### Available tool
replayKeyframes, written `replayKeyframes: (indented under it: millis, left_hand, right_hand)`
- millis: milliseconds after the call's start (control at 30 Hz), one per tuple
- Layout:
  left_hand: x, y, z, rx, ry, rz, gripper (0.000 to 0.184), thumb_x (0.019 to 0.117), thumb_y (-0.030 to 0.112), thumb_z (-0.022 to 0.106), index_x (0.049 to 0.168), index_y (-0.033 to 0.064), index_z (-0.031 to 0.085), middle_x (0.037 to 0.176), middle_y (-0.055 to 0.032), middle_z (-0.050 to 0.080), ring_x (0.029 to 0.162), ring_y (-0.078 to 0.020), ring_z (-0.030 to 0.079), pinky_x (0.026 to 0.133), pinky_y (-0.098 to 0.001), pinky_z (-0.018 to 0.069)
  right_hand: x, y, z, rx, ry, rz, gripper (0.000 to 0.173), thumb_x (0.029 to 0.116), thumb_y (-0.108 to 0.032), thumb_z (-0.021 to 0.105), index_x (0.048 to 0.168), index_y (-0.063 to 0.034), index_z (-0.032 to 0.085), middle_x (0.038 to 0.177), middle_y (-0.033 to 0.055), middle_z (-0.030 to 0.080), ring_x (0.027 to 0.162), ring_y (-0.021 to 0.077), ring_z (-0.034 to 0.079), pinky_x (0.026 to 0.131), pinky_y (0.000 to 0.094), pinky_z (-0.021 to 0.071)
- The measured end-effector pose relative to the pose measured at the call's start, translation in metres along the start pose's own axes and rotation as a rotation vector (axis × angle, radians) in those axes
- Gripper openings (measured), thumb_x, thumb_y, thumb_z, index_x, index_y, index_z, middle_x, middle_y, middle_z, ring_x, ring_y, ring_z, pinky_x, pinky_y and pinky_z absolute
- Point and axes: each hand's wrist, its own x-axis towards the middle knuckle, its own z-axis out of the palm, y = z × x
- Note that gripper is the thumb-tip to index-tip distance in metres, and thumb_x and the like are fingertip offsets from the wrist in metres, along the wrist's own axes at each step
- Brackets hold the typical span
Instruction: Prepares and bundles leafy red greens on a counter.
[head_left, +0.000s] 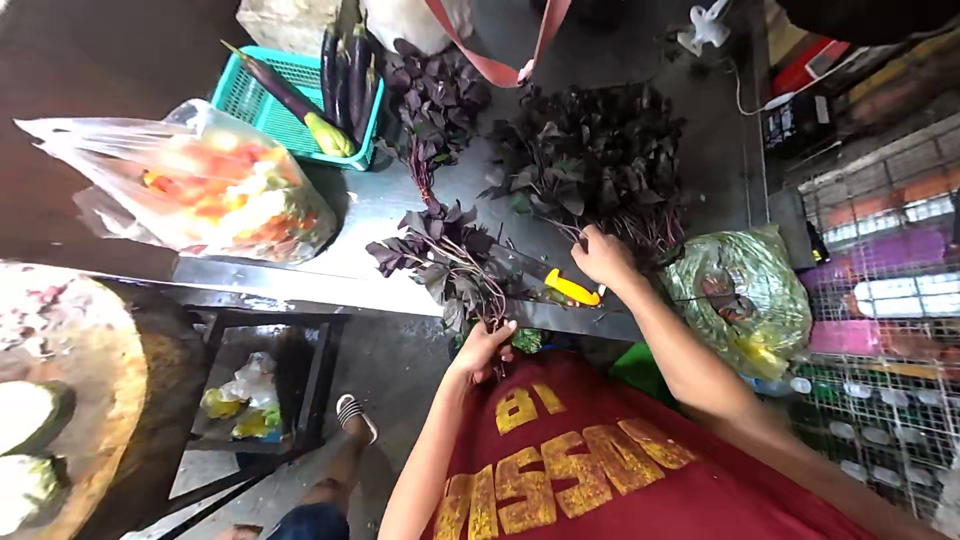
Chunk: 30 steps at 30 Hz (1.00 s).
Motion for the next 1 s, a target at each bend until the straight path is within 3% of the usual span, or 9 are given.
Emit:
replayKeyframes:
  millis: [100, 233, 367, 567, 633, 733, 800, 900, 1000]
  left_hand:
    - [0.004, 0.009, 0.01, -0.033, 0.152, 0.016, 0.021, 0.0996, 0.021, 0.067, 0.109, 0.0076, 0.054, 0.065, 0.0001, 0.052, 0.049, -0.0101, 0.05, 0.048, -0.0274, 0.0497]
    - [0.013, 0.023, 0.02, -0.082, 0.175, 0.046, 0.018, 0.0996, 0.018, 0.066, 0.11, 0.0083, 0.054, 0.065, -0.0003, 0.052, 0.048, -0.01, 0.051, 0.046, -0.0265, 0.0491]
    - [0.022, 0.041, 0.035, -0.18, 0.124, 0.066, 0.01, 0.1017, 0.015, 0.061, 0.104, 0.0112, 0.052, 0.06, 0.0029, 0.047, 0.047, -0.0082, 0.048, 0.047, -0.0248, 0.0488]
    - [0.03, 0.021, 0.07, -0.38, 0.017, 0.102, 0.008, 0.1034, 0.016, 0.059, 0.103, 0.0111, 0.053, 0.059, 0.0034, 0.048, 0.045, -0.0075, 0.047, 0.047, -0.0243, 0.048]
    - [0.029, 0.013, 0.078, -0.408, -0.025, 0.112, 0.006, 0.1037, 0.014, 0.058, 0.102, 0.0106, 0.053, 0.059, 0.0034, 0.048, 0.046, -0.0068, 0.046, 0.047, -0.0234, 0.0458]
    - [0.028, 0.004, 0.084, -0.447, -0.061, 0.12, 0.004, 0.1044, 0.014, 0.055, 0.102, 0.0116, 0.052, 0.059, 0.0041, 0.049, 0.047, -0.006, 0.047, 0.048, -0.0221, 0.0453]
    - [0.031, -0.002, 0.084, -0.525, -0.103, 0.151, 0.006, 0.1039, 0.016, 0.054, 0.099, 0.0128, 0.053, 0.06, 0.0054, 0.05, 0.048, -0.0055, 0.047, 0.048, -0.0218, 0.0449]
    - [0.04, -0.01, 0.083, -0.667, -0.2, 0.195, 0.012, 0.1039, 0.026, 0.055, 0.103, 0.0135, 0.054, 0.067, 0.0041, 0.054, 0.053, -0.0072, 0.052, 0.053, -0.0234, 0.0493]
    - [0.043, -0.006, 0.084, -0.697, -0.249, 0.197, 0.034, 0.0987, 0.045, 0.062, 0.112, 0.0148, 0.056, 0.079, 0.0007, 0.061, 0.063, -0.0097, 0.06, 0.06, -0.0257, 0.0547]
  right_hand:
    - [-0.021, 0.005, -0.014, -0.005, 0.213, -0.214, 0.054, 0.1002, -0.032, 0.066, 0.145, -0.0065, 0.05, 0.095, 0.0293, 0.069, 0.089, 0.052, 0.068, 0.072, 0.0681, 0.0522]
    - [-0.03, -0.005, -0.061, -0.221, 0.216, -0.405, 0.032, 0.1082, -0.022, 0.053, 0.13, 0.0005, 0.061, 0.101, 0.0303, 0.07, 0.093, 0.0529, 0.069, 0.079, 0.0689, 0.0525]
    - [-0.04, -0.019, -0.12, -0.298, 0.386, -0.555, 0.034, 0.1092, -0.022, 0.05, 0.12, 0.0067, 0.065, 0.115, 0.0299, 0.066, 0.103, 0.0499, 0.067, 0.087, 0.0655, 0.053]
    - [-0.072, -0.043, -0.177, -0.12, 0.657, -0.699, 0.038, 0.1074, -0.028, 0.053, 0.117, 0.0055, 0.068, 0.111, 0.0272, 0.069, 0.099, 0.0319, 0.067, 0.092, 0.0446, 0.0522]
    - [-0.079, -0.044, -0.179, -0.03, 0.709, -0.706, 0.04, 0.1071, -0.033, 0.053, 0.118, 0.002, 0.069, 0.107, 0.02, 0.07, 0.095, 0.0168, 0.065, 0.089, 0.0327, 0.0512]
    - [-0.08, -0.047, -0.159, 0.21, 0.721, -0.743, 0.034, 0.1065, -0.032, 0.054, 0.113, -0.0013, 0.067, 0.093, -0.0023, 0.063, 0.074, -0.0071, 0.053, 0.071, 0.0142, 0.0471]
    - [-0.083, -0.053, -0.131, 0.373, 0.635, -0.696, 0.025, 0.1065, -0.024, 0.052, 0.111, -0.002, 0.064, 0.086, -0.0098, 0.058, 0.066, -0.0086, 0.051, 0.064, 0.0139, 0.0483]
    - [-0.087, -0.055, -0.064, 0.556, 0.351, -0.472, 0.029, 0.1084, -0.022, 0.046, 0.115, 0.0007, 0.063, 0.075, -0.0011, 0.055, 0.054, 0.0049, 0.048, 0.052, 0.0256, 0.0482]
    - [-0.08, -0.044, 0.023, 0.631, 0.007, -0.194, 0.033, 0.1102, -0.02, 0.042, 0.12, 0.0029, 0.064, 0.077, 0.0088, 0.06, 0.058, 0.0156, 0.06, 0.057, 0.0352, 0.0576]
